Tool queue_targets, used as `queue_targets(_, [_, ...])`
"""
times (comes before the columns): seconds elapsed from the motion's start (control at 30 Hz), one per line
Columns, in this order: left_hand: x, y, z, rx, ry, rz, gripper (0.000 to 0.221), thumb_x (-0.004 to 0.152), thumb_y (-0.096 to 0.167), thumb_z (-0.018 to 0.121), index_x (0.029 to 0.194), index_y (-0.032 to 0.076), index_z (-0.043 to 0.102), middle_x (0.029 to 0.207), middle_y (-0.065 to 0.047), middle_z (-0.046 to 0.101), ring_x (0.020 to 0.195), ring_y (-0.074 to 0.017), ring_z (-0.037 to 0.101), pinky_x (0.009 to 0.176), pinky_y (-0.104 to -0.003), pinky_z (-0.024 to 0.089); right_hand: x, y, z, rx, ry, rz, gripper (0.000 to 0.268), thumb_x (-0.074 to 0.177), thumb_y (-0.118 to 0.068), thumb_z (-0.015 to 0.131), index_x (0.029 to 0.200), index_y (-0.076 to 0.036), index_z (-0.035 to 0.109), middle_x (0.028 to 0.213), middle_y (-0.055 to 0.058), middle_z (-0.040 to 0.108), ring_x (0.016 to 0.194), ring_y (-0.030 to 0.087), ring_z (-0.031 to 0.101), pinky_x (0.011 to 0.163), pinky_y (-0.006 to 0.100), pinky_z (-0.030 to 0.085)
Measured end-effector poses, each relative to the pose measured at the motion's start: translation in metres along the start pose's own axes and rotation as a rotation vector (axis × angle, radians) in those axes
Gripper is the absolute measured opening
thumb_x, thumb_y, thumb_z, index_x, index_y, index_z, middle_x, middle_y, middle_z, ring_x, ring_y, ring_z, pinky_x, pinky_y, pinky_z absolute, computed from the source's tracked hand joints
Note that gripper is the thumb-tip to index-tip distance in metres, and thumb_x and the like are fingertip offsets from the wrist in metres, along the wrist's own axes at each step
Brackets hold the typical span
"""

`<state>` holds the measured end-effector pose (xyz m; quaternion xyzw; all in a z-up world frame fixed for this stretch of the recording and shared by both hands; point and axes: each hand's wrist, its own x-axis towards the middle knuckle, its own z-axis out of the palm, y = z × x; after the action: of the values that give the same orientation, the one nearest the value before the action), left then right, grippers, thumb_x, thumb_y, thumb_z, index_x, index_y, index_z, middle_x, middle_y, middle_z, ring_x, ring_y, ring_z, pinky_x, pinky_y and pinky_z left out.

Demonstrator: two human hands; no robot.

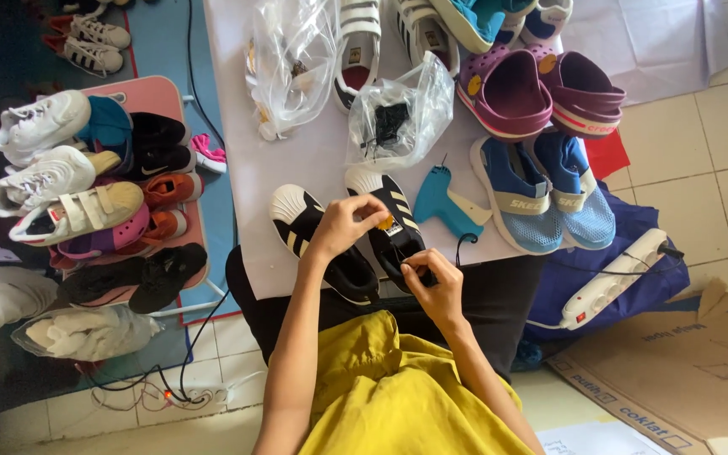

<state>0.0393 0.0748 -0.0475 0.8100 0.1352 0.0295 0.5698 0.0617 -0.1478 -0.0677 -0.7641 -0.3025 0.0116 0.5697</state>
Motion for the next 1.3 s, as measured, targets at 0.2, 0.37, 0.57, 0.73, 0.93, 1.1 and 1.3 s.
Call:
queue_targets(0.2, [0.033,0.016,0.02,0.117,-0.116,0.114,0.015,0.092,0.034,0.073,0.097,0.021,0.073,0.084,-0.002,0.076,0.084,-0.0215,0.074,0.082,-0.038,0.058,0.002,-0.005,-0.007,0.05,0.115,0.046,0.004,0.087,-0.006,0.077,0.085,-0.008,0.074,0.074,0.005,0.071,0.059,0.016,0.065,0.06,0.029,0.052])
queue_targets(0.37, [0.053,0.014,0.032,0.168,-0.239,0.122,0.02,0.087,0.034,0.075,0.098,0.017,0.072,0.085,-0.003,0.076,0.084,-0.0232,0.073,0.081,-0.041,0.057,0.003,-0.007,-0.003,0.037,0.162,0.06,0.005,0.089,-0.007,0.076,0.086,-0.006,0.073,0.075,0.007,0.071,0.059,0.016,0.064,0.059,0.03,0.052])
queue_targets(0.57, [0.07,-0.004,0.031,0.223,-0.287,0.031,0.029,0.079,0.036,0.08,0.104,0.022,0.071,0.086,0.004,0.077,0.087,-0.0193,0.073,0.081,-0.038,0.057,0.002,-0.004,0.003,-0.015,0.188,0.093,0.006,0.088,-0.01,0.078,0.085,-0.008,0.074,0.075,0.006,0.072,0.058,0.017,0.065,0.058,0.03,0.051])
queue_targets(0.73, [0.066,-0.019,0.024,0.286,-0.254,-0.006,0.029,0.079,0.035,0.081,0.104,0.023,0.071,0.086,0.006,0.077,0.088,-0.0164,0.074,0.081,-0.036,0.057,-0.001,-0.002,0.007,-0.03,0.182,0.136,0.007,0.088,-0.012,0.079,0.085,-0.008,0.074,0.074,0.006,0.072,0.057,0.018,0.066,0.057,0.03,0.051])
queue_targets(0.93, [0.057,-0.018,0.021,0.329,-0.173,-0.018,0.027,0.08,0.035,0.08,0.104,0.027,0.072,0.087,0.009,0.077,0.091,-0.0162,0.073,0.083,-0.037,0.058,0.002,-0.002,0.012,-0.041,0.192,0.209,0.006,0.087,-0.013,0.08,0.085,-0.01,0.075,0.075,0.004,0.073,0.056,0.015,0.066,0.055,0.028,0.05])
queue_targets(1.1, [0.053,-0.035,0.023,0.33,-0.052,-0.064,0.028,0.08,0.045,0.079,0.103,0.031,0.071,0.087,0.013,0.076,0.09,-0.0121,0.072,0.083,-0.034,0.058,0.019,-0.008,0.009,-0.044,0.197,0.232,0.004,0.087,-0.01,0.079,0.088,-0.007,0.076,0.077,0.01,0.074,0.061,0.021,0.068,0.055,0.033,0.05])
queue_targets(1.3, [0.044,-0.034,0.024,0.273,-0.026,-0.06,0.027,0.081,0.044,0.078,0.101,0.027,0.071,0.085,0.009,0.077,0.09,-0.0162,0.072,0.085,-0.038,0.058,0.027,-0.011,0.008,0.067,0.271,0.249,0.004,0.091,-0.006,0.076,0.094,-0.004,0.076,0.083,0.012,0.075,0.073,0.02,0.071,0.06,0.031,0.054])
